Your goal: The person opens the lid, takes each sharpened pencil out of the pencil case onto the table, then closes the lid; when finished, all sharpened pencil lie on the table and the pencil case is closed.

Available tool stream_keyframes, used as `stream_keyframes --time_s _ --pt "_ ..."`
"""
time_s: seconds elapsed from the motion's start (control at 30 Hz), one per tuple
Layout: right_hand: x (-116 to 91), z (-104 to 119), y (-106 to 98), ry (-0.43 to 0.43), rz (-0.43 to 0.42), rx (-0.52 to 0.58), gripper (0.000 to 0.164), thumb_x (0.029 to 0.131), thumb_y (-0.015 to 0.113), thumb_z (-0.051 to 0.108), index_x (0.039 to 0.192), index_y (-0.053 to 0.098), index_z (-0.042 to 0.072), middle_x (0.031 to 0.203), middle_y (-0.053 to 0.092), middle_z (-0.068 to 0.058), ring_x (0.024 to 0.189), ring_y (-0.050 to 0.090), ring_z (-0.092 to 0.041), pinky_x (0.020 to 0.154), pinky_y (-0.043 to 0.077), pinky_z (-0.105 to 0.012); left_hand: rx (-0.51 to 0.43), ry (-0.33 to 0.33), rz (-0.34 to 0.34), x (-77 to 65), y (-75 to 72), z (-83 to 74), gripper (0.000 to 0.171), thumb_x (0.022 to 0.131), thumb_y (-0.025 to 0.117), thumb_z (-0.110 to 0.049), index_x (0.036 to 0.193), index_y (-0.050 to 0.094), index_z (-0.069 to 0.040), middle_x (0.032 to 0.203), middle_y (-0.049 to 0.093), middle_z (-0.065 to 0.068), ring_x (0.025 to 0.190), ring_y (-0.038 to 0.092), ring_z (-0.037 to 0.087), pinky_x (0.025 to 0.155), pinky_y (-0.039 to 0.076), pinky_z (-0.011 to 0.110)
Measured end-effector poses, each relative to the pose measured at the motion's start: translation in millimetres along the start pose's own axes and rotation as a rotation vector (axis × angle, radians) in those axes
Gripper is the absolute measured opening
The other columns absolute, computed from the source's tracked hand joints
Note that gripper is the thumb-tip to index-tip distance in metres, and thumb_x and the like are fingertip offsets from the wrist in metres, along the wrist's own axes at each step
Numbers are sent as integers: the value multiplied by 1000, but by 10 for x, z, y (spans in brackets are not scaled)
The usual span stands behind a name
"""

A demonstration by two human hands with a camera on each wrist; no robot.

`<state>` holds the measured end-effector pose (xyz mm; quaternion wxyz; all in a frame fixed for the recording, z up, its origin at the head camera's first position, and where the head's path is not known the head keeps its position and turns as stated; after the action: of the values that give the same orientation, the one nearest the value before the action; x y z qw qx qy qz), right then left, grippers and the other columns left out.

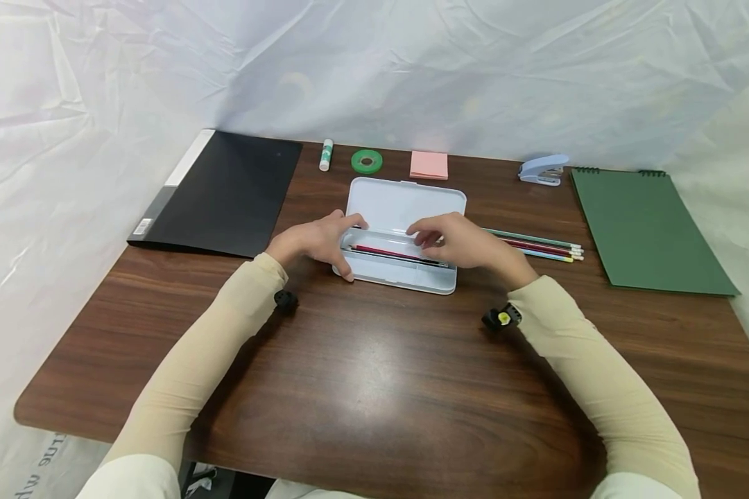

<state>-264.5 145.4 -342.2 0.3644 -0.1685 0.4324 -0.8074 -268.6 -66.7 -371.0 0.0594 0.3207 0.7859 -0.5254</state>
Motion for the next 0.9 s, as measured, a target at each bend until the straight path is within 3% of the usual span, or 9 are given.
stream_keyframes --time_s 0.3,0.6,0.9 --pt "225 189 208 -18 107 -45 43 89 70 0 131 63 3 113 70 -13 97 64 -24 91 53 -45 -8 -9 7 2 1 0 96 71 90 -35 148 34 -27 136 37 13 115 48 29 101 44 46" --pt "332 185 274 -47 168 -78 44 87 67 -5 130 63 5 98 69 -7 86 58 -20 83 49 -40 4 1 5 2 0 -1 95 71 90 -35 147 35 -26 135 37 13 115 49 28 100 45 45" --pt "370 220 283 -25 254 -83 43 88 69 -3 130 63 6 98 67 -8 86 57 -20 83 48 -39 9 2 11 -6 -4 -10 95 71 90 -34 147 34 -26 136 37 14 115 49 28 101 45 44"
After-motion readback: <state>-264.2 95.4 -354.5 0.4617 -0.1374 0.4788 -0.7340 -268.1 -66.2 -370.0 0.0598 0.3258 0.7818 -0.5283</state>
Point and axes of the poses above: each hand's wrist, its own x-axis towards the middle knuckle, its own y-axis out of the palm, z = x × y, the point moved 6 cm from there along x, towards the middle knuckle
